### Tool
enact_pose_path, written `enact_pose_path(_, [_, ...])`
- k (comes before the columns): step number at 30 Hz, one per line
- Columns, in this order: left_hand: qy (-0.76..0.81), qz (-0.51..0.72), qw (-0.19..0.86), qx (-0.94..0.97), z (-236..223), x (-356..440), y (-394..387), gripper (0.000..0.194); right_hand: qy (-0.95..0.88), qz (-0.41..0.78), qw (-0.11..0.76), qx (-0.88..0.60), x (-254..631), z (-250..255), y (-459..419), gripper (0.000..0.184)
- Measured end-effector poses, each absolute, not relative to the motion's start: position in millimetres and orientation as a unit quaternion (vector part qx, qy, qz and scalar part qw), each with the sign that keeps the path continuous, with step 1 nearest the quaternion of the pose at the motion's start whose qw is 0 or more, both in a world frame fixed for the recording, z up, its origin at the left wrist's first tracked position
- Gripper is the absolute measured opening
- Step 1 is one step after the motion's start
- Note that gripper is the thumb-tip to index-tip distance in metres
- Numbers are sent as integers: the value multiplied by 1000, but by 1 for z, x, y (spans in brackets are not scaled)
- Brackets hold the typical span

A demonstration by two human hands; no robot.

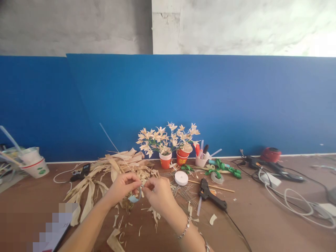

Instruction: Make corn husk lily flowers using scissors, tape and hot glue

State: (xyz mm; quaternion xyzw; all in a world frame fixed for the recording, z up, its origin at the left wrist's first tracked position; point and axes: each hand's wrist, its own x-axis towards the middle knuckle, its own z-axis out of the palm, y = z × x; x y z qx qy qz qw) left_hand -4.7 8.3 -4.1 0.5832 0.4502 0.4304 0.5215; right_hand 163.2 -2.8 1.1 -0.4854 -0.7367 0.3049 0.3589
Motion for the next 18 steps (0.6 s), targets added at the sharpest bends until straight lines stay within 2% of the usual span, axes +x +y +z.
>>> enact_pose_path(9, [398,438,565,575,-3,-4,4,27,-600,670,268,-346,177,3,2,25])
enact_pose_path(11, [401,442,565,571,-5,-1,4,29,-608,656,270,-356,175,1,3,25])
enact_pose_path(16, [439,428,553,564,-9,1,8,31,-689,425,337,-481,167,-3,2,6])
enact_pose_path(18, [443,406,554,577,-10,-2,8,29,-700,413,329,-481,167,-3,2,7])
